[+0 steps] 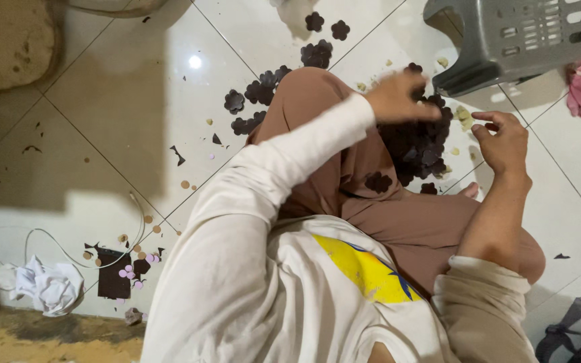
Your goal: The person sits on the tiled floor and places dark flower-shaped pieces one at a time into a slotted plastic basket, then gathers scattered pieces from the floor. They then pick up individual pieces and pinch small bits from their edges by hand, setting each finished piece back on the floor.
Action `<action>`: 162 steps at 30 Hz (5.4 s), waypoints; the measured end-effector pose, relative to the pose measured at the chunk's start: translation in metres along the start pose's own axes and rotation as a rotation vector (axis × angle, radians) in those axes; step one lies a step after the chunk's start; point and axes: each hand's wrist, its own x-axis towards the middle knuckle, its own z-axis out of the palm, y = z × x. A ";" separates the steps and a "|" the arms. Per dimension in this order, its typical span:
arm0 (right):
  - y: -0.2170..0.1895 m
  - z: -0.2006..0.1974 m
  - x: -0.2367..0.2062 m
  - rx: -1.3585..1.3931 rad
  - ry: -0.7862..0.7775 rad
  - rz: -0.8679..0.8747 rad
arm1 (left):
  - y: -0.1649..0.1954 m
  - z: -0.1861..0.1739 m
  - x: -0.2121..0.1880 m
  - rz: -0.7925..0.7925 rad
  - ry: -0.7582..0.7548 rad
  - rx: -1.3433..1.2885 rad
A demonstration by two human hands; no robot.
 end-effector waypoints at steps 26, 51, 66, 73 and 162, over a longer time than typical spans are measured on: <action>0.002 0.062 0.098 -0.176 -0.151 0.171 | -0.127 -0.208 0.022 -0.115 -0.162 0.799; -0.005 0.051 0.049 -0.138 -0.127 0.154 | -0.167 -0.163 -0.209 -0.537 0.199 0.669; -0.015 -0.002 0.023 -0.069 -0.088 -0.151 | -0.087 -0.076 -0.234 -0.680 0.642 0.539; -0.035 -0.012 0.015 -0.003 -0.124 -0.189 | -0.057 -0.083 -0.232 -0.729 0.585 0.497; 0.004 0.038 -0.042 -0.067 -0.114 0.132 | -0.170 -0.136 -0.292 -0.447 0.422 0.676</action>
